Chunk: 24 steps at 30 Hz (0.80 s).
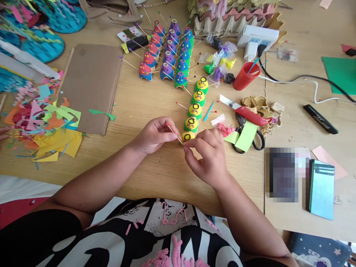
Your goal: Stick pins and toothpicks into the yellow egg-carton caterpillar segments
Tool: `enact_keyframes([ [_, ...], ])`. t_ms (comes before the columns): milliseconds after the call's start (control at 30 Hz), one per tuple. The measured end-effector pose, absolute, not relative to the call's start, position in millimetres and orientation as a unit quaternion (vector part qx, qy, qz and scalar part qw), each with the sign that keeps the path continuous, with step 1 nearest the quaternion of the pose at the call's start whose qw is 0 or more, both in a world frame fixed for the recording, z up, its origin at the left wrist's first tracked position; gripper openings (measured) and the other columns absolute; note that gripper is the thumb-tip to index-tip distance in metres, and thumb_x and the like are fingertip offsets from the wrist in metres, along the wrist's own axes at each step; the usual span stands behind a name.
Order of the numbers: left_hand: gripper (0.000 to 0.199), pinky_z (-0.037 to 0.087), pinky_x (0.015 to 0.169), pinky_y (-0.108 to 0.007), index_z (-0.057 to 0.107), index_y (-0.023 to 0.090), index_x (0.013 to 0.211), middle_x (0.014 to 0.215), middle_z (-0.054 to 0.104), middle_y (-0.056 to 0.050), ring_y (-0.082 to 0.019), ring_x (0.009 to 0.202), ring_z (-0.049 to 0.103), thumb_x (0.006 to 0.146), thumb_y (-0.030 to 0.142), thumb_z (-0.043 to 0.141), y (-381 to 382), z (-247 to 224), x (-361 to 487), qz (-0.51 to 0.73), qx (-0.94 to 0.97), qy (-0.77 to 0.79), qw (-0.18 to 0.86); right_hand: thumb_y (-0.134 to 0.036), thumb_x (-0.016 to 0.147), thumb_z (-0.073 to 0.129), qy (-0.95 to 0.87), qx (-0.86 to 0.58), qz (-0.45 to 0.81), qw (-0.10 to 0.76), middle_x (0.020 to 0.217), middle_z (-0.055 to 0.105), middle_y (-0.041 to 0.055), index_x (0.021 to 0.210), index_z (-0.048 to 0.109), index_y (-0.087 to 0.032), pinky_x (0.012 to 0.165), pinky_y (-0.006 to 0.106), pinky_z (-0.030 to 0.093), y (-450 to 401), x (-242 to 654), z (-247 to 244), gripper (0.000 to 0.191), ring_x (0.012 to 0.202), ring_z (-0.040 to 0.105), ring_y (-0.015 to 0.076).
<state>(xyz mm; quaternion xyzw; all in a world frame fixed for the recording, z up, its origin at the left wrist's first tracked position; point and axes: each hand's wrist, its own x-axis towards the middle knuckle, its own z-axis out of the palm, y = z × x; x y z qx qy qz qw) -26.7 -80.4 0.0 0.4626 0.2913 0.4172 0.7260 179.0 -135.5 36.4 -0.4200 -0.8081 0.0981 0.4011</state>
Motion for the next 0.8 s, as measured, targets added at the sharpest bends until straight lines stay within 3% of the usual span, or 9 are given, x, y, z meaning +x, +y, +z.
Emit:
enact_keyframes([
  [233, 0.023, 0.061, 0.077, -0.027, 0.073, 0.018, 0.079, 0.08, 0.079, -0.002, -0.013, 0.075, 0.074, 0.077, 0.034, 0.09, -82.1, 2.4, -26.2, 0.395, 0.458, 0.284, 0.744, -0.013, 0.089, 0.063, -0.794, -0.411, 0.17, 0.414, 0.081, 0.061, 0.0011, 0.088, 0.062, -0.024, 0.07, 0.037, 0.045, -134.6, 174.2, 36.8, 0.011, 0.076, 0.058, 0.0188],
  [433, 0.027, 0.061, 0.074, -0.028, 0.071, 0.018, 0.076, 0.078, 0.078, -0.003, -0.013, 0.072, 0.074, 0.074, 0.035, 0.091, -84.2, 8.0, -26.3, 0.353, 0.46, 0.266, 0.77, -0.013, 0.088, 0.064, -0.8, -0.406, 0.129, 0.423, 0.081, 0.061, 0.0004, 0.091, 0.063, -0.025, 0.072, 0.037, 0.044, -133.7, 176.5, 34.7, 0.012, 0.077, 0.057, 0.0187],
  [667, 0.029, 0.061, 0.077, -0.029, 0.069, 0.018, 0.075, 0.073, 0.077, -0.001, -0.014, 0.071, 0.074, 0.074, 0.036, 0.092, -80.6, 10.5, -26.7, 0.409, 0.432, 0.257, 0.761, -0.021, 0.09, 0.064, -0.817, -0.398, 0.144, 0.392, 0.079, 0.061, 0.0012, 0.076, 0.058, -0.024, 0.073, 0.039, 0.042, -137.9, 178.1, 38.1, 0.015, 0.076, 0.056, 0.0193],
  [800, 0.028, 0.061, 0.077, -0.029, 0.068, 0.019, 0.077, 0.077, 0.078, -0.002, -0.015, 0.075, 0.075, 0.077, 0.036, 0.09, -81.0, 10.0, -28.2, 0.405, 0.462, 0.262, 0.745, -0.023, 0.093, 0.062, -0.806, -0.412, 0.178, 0.385, 0.079, 0.063, 0.0012, 0.089, 0.066, -0.024, 0.073, 0.039, 0.043, -139.3, 175.3, 39.9, 0.006, 0.075, 0.056, 0.0191],
])
